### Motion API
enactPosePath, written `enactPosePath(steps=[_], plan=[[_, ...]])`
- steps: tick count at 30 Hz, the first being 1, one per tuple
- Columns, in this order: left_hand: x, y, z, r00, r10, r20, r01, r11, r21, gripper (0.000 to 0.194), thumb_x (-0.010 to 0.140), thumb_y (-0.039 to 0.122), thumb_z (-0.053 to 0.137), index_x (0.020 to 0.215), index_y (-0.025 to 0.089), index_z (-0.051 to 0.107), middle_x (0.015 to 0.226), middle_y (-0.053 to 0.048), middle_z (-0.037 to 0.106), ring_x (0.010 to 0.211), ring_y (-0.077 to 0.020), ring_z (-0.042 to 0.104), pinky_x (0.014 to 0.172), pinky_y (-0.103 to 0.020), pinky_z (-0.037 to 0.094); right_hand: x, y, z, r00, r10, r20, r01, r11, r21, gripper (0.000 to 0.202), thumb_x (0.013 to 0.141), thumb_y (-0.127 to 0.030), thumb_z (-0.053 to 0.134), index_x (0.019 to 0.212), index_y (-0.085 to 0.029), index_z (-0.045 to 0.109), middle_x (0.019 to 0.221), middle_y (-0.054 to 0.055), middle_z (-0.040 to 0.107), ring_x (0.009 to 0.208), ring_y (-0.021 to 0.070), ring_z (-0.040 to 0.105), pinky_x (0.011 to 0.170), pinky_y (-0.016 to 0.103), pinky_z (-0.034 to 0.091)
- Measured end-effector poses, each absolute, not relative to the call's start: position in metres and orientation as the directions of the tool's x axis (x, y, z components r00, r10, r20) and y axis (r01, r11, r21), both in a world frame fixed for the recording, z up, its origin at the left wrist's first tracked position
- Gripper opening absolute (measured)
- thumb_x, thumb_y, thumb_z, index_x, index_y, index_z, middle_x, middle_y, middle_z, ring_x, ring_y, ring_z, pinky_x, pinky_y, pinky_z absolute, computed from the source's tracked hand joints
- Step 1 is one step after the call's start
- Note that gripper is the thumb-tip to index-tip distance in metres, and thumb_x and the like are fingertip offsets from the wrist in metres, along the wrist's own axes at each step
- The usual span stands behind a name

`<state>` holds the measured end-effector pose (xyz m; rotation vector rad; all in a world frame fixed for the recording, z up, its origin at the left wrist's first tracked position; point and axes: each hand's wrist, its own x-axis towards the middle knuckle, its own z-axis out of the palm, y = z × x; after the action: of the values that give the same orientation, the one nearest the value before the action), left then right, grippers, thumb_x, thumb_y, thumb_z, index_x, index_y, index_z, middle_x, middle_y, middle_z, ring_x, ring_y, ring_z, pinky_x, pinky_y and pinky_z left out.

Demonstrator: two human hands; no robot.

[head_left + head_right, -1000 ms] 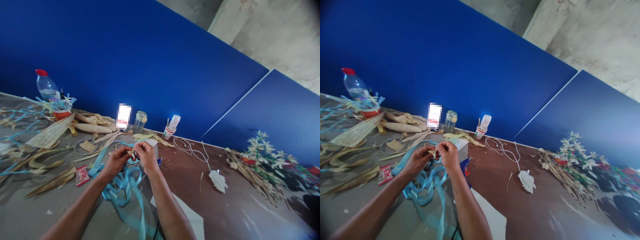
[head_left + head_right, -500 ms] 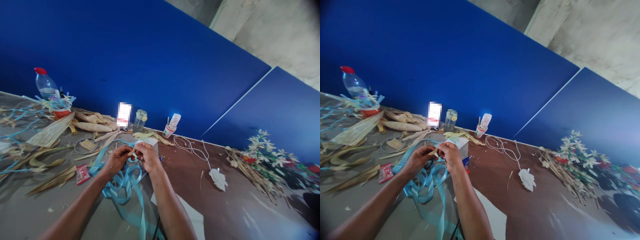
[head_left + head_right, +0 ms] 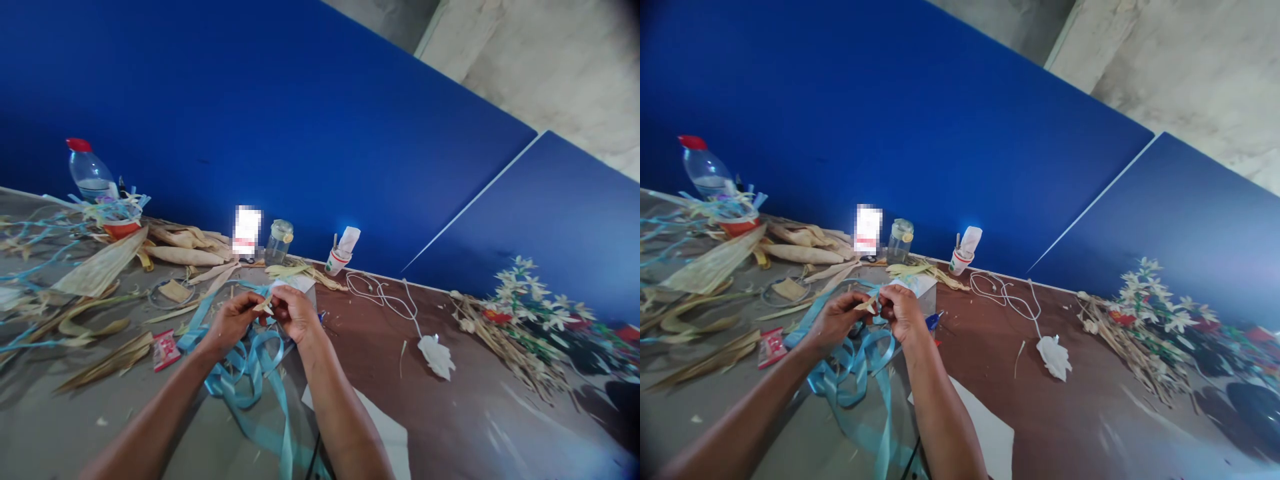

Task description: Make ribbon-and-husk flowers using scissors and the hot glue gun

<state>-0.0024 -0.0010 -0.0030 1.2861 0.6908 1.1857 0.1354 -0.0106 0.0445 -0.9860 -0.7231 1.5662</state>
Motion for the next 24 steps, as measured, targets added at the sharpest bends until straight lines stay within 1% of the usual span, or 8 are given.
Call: enactPosePath(steps=[3, 5, 9, 12, 15, 18, 21, 24], plan=[[-0.003, -0.005, 0.006, 0.268, 0.946, 0.183, -0.235, -0.120, 0.965, 0.017, 0.070, 0.032, 0.070, 0.073, 0.016, 0.065, 0.063, 0.000, 0.064, 0.055, -0.0117, 0.056, 0.056, -0.024, 0.045, 0.139, -0.010, 0.042, -0.052, 0.976, -0.210, -0.473, -0.210, -0.856, 0.021, 0.057, -0.027, 0.069, 0.060, -0.016, 0.051, 0.048, -0.007, 0.050, 0.034, 0.0017, 0.029, 0.037, 0.017, 0.018], [-0.002, -0.008, 0.012, 0.267, 0.950, 0.159, -0.195, -0.108, 0.975, 0.019, 0.072, 0.035, 0.068, 0.071, 0.016, 0.064, 0.059, 0.001, 0.063, 0.054, -0.0117, 0.055, 0.056, -0.024, 0.044, 0.141, -0.010, 0.045, -0.033, 0.982, -0.185, -0.454, -0.180, -0.873, 0.022, 0.058, -0.029, 0.069, 0.059, -0.016, 0.051, 0.049, -0.007, 0.050, 0.035, 0.0016, 0.029, 0.038, 0.017, 0.017], [-0.002, -0.007, 0.013, 0.268, 0.951, 0.151, -0.180, -0.104, 0.978, 0.022, 0.070, 0.037, 0.068, 0.070, 0.016, 0.063, 0.057, 0.001, 0.063, 0.051, -0.0116, 0.055, 0.054, -0.024, 0.044, 0.148, -0.010, 0.059, 0.032, 0.995, -0.095, -0.351, -0.078, -0.933, 0.023, 0.060, -0.030, 0.069, 0.058, -0.016, 0.051, 0.051, -0.007, 0.049, 0.038, 0.0020, 0.031, 0.040, 0.019, 0.018], [-0.003, -0.004, 0.009, 0.258, 0.948, 0.185, -0.167, -0.145, 0.975, 0.023, 0.071, 0.038, 0.068, 0.069, 0.016, 0.062, 0.058, 0.001, 0.063, 0.053, -0.0119, 0.055, 0.055, -0.024, 0.044, 0.163, -0.011, 0.068, 0.037, 0.999, -0.033, -0.162, -0.027, -0.987, 0.021, 0.063, -0.033, 0.067, 0.063, -0.016, 0.055, 0.054, -0.007, 0.051, 0.041, 0.0035, 0.034, 0.043, 0.020, 0.023], [-0.003, -0.003, 0.008, 0.265, 0.942, 0.208, -0.139, -0.176, 0.974, 0.024, 0.072, 0.040, 0.066, 0.069, 0.017, 0.063, 0.056, 0.000, 0.062, 0.054, -0.0128, 0.056, 0.056, -0.024, 0.044, 0.185, -0.020, 0.067, 0.018, 1.000, 0.013, 0.172, 0.010, -0.985, 0.017, 0.069, -0.033, 0.064, 0.074, -0.017, 0.061, 0.059, -0.006, 0.054, 0.046, 0.0063, 0.040, 0.048, 0.021, 0.030], [-0.003, -0.003, 0.007, 0.265, 0.940, 0.217, -0.139, -0.185, 0.973, 0.025, 0.072, 0.041, 0.066, 0.070, 0.017, 0.064, 0.055, 0.000, 0.062, 0.054, -0.0132, 0.055, 0.056, -0.025, 0.044, 0.207, -0.036, 0.059, 0.039, 0.998, 0.056, 0.506, 0.029, -0.862, 0.018, 0.073, -0.028, 0.062, 0.088, -0.018, 0.063, 0.070, -0.002, 0.061, 0.061, 0.0113, 0.054, 0.060, 0.023, 0.040], [-0.002, -0.002, 0.003, 0.269, 0.938, 0.217, -0.133, -0.186, 0.973, 0.025, 0.073, 0.041, 0.066, 0.072, 0.017, 0.065, 0.055, 0.000, 0.062, 0.054, -0.0135, 0.055, 0.055, -0.025, 0.044, 0.219, -0.059, 0.049, 0.104, 0.994, 0.032, 0.783, -0.062, -0.619, 0.017, 0.078, -0.027, 0.059, 0.092, -0.019, 0.064, 0.080, 0.003, 0.066, 0.075, 0.0171, 0.061, 0.070, 0.028, 0.042], [-0.002, 0.000, -0.001, 0.274, 0.939, 0.207, -0.122, -0.179, 0.976, 0.025, 0.074, 0.041, 0.065, 0.074, 0.016, 0.065, 0.056, 0.000, 0.062, 0.054, -0.0136, 0.055, 0.055, -0.025, 0.043, 0.217, -0.082, 0.035, 0.156, 0.987, -0.047, 0.920, -0.162, -0.356, 0.023, 0.079, -0.031, 0.059, 0.096, -0.018, 0.064, 0.090, 0.009, 0.067, 0.085, 0.0240, 0.063, 0.074, 0.032, 0.043]])
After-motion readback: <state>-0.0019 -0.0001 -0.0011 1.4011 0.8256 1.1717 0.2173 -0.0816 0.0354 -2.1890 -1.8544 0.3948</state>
